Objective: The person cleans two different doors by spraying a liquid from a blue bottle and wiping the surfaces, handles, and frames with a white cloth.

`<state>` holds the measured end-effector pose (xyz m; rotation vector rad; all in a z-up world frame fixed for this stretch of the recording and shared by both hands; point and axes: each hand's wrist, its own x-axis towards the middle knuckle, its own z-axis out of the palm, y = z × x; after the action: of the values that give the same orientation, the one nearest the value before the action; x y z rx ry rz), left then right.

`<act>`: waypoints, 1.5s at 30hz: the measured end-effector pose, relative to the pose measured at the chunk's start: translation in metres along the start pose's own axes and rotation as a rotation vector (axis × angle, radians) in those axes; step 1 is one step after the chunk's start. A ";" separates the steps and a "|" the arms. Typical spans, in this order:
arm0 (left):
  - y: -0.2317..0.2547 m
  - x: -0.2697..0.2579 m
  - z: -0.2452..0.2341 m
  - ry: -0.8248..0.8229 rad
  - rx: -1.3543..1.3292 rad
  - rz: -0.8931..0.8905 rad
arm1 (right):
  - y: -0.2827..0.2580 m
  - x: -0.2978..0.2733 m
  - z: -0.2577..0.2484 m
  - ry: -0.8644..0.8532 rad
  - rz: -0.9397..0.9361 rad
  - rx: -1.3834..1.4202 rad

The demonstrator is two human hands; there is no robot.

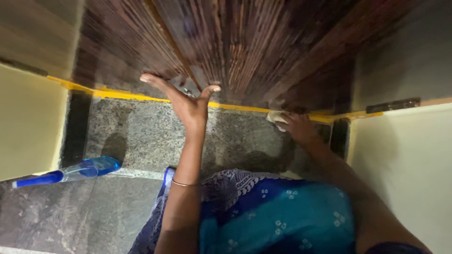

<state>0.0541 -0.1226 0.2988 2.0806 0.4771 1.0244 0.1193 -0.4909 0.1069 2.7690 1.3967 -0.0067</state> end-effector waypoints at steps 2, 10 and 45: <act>-0.003 -0.003 0.001 -0.022 -0.110 -0.047 | -0.005 0.005 -0.006 0.034 -0.014 -0.071; -0.022 -0.011 0.012 0.026 0.069 0.115 | -0.020 0.024 -0.089 0.830 -0.071 -0.088; -0.065 -0.034 0.043 -0.430 -0.551 -0.920 | 0.058 -0.059 0.081 0.549 1.225 2.558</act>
<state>0.0675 -0.1213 0.2152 1.2805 0.7224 0.1201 0.1319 -0.5753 0.0295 -0.6702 0.6636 0.4586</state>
